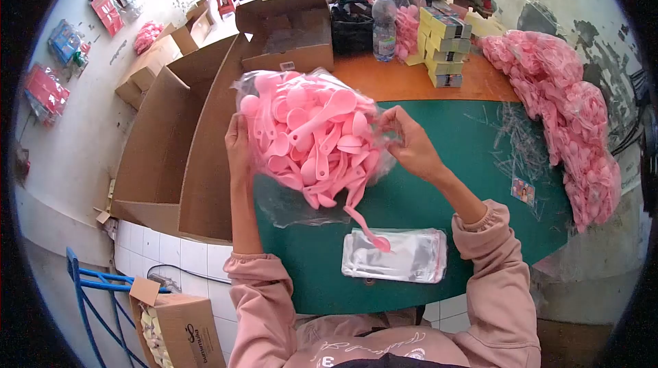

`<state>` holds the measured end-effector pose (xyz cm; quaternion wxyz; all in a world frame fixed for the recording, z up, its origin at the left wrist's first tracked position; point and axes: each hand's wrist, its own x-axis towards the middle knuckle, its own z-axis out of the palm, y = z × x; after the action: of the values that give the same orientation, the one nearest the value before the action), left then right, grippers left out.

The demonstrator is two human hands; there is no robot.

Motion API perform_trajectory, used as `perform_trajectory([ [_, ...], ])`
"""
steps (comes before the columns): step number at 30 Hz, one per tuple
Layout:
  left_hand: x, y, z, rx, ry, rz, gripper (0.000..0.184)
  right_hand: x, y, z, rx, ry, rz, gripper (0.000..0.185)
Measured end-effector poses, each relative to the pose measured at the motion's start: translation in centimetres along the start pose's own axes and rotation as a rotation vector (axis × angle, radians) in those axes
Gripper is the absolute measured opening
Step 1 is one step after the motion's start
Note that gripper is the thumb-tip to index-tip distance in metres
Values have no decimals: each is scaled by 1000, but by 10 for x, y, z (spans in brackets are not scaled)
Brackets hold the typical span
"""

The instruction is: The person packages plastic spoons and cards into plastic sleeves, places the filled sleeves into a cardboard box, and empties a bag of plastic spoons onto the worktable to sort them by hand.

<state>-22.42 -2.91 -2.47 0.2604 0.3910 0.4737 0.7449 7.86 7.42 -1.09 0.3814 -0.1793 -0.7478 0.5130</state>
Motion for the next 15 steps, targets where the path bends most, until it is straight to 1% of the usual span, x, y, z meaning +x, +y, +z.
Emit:
perform_trajectory([
  [1,1,0,0,5,2,2,28,2,-2,1,5,-2,-2,40],
  [3,-1,-2,4,103,169,183,22,5,-4,5,-126,83,-49,37],
  [4,-2,-5,8,108,174,184,22,5,2,5,-122,79,-50,37],
  [6,-3,-14,14,-69,279,242,19,2,20,-1,-376,52,-396,29],
  [7,-3,-22,8,-69,281,239,19,-2,26,-4,-376,49,-394,29],
  [9,-3,-35,4,-242,176,190,24,-14,30,-9,-408,-45,-380,23],
  [10,-3,-42,2,-247,176,185,24,-19,32,-10,-413,-45,-375,23],
  [12,-9,-35,14,-618,164,-90,30,-30,33,-11,-487,-141,-430,19],
  [13,-9,-41,10,-618,167,-95,30,-35,33,-10,-486,-144,-425,19],
  [15,-9,-41,7,-643,-114,102,31,-44,33,-9,-734,-195,-571,14],
])
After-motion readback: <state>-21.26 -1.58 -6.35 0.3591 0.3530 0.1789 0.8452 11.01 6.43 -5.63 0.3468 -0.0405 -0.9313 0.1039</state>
